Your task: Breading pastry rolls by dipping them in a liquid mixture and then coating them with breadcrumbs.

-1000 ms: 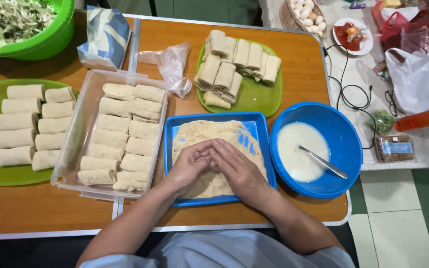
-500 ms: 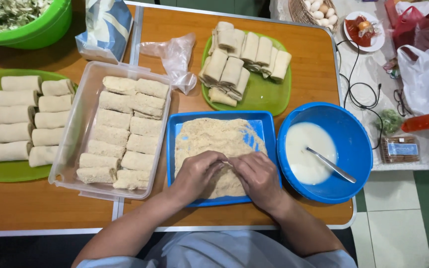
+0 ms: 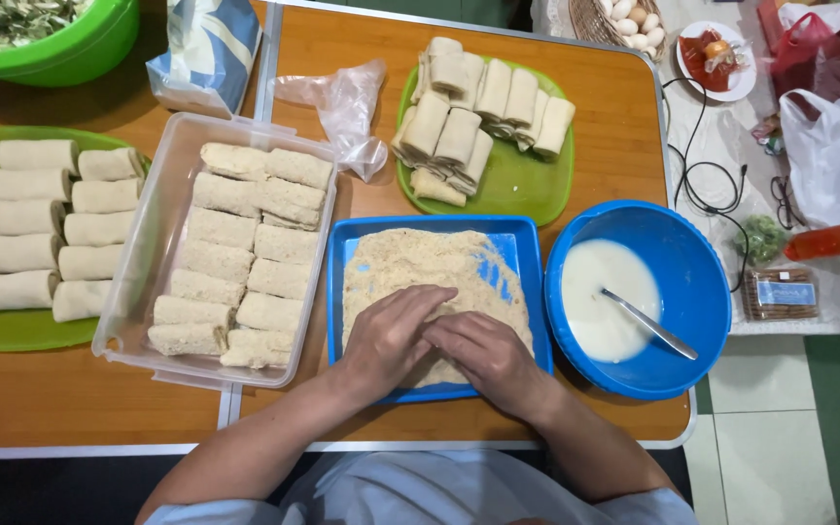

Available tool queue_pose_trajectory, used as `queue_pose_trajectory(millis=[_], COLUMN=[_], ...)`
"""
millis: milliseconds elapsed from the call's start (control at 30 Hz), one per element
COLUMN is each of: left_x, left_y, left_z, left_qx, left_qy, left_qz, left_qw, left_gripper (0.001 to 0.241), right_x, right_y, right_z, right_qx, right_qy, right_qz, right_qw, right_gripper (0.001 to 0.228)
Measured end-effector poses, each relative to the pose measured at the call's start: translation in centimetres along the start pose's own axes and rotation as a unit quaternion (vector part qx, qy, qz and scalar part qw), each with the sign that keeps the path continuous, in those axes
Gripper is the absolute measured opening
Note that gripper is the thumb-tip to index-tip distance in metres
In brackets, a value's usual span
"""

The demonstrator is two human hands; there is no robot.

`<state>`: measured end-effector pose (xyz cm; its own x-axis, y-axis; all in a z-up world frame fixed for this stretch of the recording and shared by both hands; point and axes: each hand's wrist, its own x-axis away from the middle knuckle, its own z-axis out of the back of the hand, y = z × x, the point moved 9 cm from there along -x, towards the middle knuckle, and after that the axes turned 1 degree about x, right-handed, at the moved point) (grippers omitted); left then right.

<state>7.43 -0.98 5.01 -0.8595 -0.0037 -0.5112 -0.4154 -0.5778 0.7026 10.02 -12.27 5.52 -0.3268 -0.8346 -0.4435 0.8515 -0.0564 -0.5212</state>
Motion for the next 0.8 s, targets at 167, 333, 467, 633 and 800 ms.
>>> queue_pose_trajectory(millis=[167,333,467,633,800], left_x=[0.1,0.2,0.3,0.7,0.7], left_y=[0.1,0.1,-0.3,-1.2,-1.2], left_z=[0.0,0.0,-0.2,-0.4,-0.3], left_qx=[0.011,0.011,0.008,0.047,0.073], left_qy=[-0.007,0.004,0.008,0.021,-0.001], left_qz=[-0.006,-0.009,-0.011,0.016,0.042], left_qw=[1.0,1.0,1.0,0.999,0.996], left_gripper=[0.065,0.056,0.052,0.034,0.026], right_x=[0.1,0.8,1.6,-0.8,1.9], right_y=[0.8,2.6,3.6,0.6,3.9], right_z=[0.5,0.6,0.6,3.0,1.1], right_qx=[-0.049,-0.068,-0.044,0.027,-0.014], right_qy=[0.017,0.018,0.024,0.106,0.077], right_qz=[-0.056,-0.126,-0.147,-0.071,-0.158], right_qw=[0.997,0.99,0.988,0.991,0.984], right_gripper=[0.024,0.018,0.018,0.022,0.02])
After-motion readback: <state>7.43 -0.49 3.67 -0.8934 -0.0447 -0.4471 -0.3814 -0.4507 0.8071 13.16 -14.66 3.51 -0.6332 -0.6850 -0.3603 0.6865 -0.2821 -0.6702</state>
